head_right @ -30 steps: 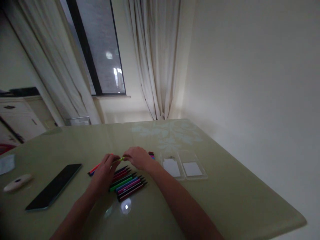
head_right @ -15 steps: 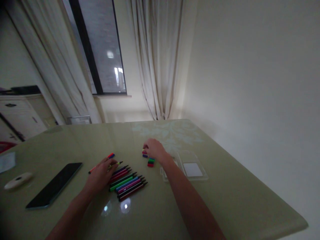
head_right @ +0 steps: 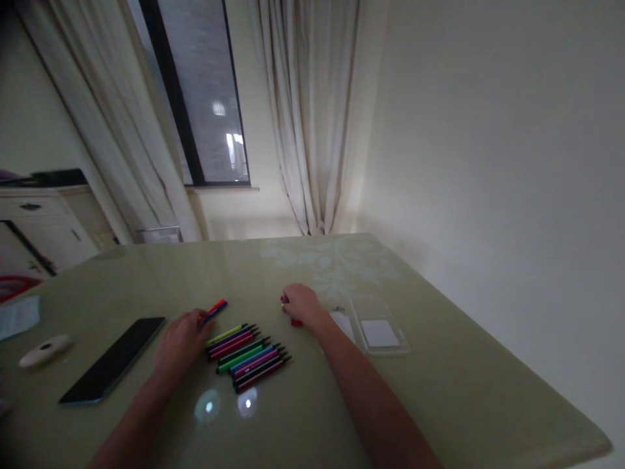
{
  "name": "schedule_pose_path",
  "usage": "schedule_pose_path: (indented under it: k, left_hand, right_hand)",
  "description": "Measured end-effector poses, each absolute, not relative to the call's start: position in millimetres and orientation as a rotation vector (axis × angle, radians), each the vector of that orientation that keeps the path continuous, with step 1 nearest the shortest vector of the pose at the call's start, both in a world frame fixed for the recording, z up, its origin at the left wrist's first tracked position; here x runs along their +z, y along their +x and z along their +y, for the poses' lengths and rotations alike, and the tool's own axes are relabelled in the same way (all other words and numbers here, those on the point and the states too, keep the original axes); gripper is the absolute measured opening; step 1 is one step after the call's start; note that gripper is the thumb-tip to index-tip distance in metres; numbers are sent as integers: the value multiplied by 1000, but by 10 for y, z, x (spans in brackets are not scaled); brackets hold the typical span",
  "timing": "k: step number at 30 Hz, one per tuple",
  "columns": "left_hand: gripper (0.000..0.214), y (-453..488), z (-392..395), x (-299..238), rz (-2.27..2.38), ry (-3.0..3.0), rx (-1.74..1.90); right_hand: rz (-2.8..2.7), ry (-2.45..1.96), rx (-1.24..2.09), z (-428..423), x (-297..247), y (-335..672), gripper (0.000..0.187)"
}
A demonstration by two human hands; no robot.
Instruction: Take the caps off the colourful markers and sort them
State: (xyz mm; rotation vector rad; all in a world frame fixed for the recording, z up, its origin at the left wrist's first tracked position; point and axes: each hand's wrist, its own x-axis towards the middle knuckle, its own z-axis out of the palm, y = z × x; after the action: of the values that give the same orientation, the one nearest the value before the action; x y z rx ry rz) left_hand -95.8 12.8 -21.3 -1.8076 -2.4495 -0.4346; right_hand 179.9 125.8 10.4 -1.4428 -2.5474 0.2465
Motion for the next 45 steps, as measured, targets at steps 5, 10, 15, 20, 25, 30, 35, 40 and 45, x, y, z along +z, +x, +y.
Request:
schedule_pose_path:
  k: [5, 10, 15, 20, 25, 30, 35, 40, 45]
  left_hand:
    - [30, -927, 125, -195, -2505, -1787, -419]
    - [27, -914, 105, -154, -2525, -1794, -394]
    - [22, -920, 104, -131, -2448, -1868, -393]
    - [23, -853, 158, -113, -2248, -2027, -652]
    - [28, -603, 169, -69, -2013, -2260, -1112]
    - [29, -427, 94, -30, -2028, -2328, -1182]
    - [34, -545, 72, -20, -2180, -2201, -940]
    - [36, -694, 139, -121, -2227, -2164, -771]
    - [33, -730, 185, -224, -2227, -2292, -787]
  right_hand:
    - [-2535, -1429, 196, 1252, 114, 1793, 10]
    - [-2518, -1373, 182, 1238, 187, 1756, 7]
    - [-2536, -1153, 257, 1144, 304, 1632, 10]
    - [-2507, -938, 367, 1006, 387, 1503, 23]
    - [-2497, -771, 406, 934, 432, 1429, 26]
    - [-2555, -665, 382, 955, 463, 1422, 14]
    - [-2443, -734, 345, 1120, 571, 1636, 16]
    - [-2425, -1065, 276, 1258, 588, 1866, 14]
    - [-2585, -1321, 277, 1228, 390, 1841, 11]
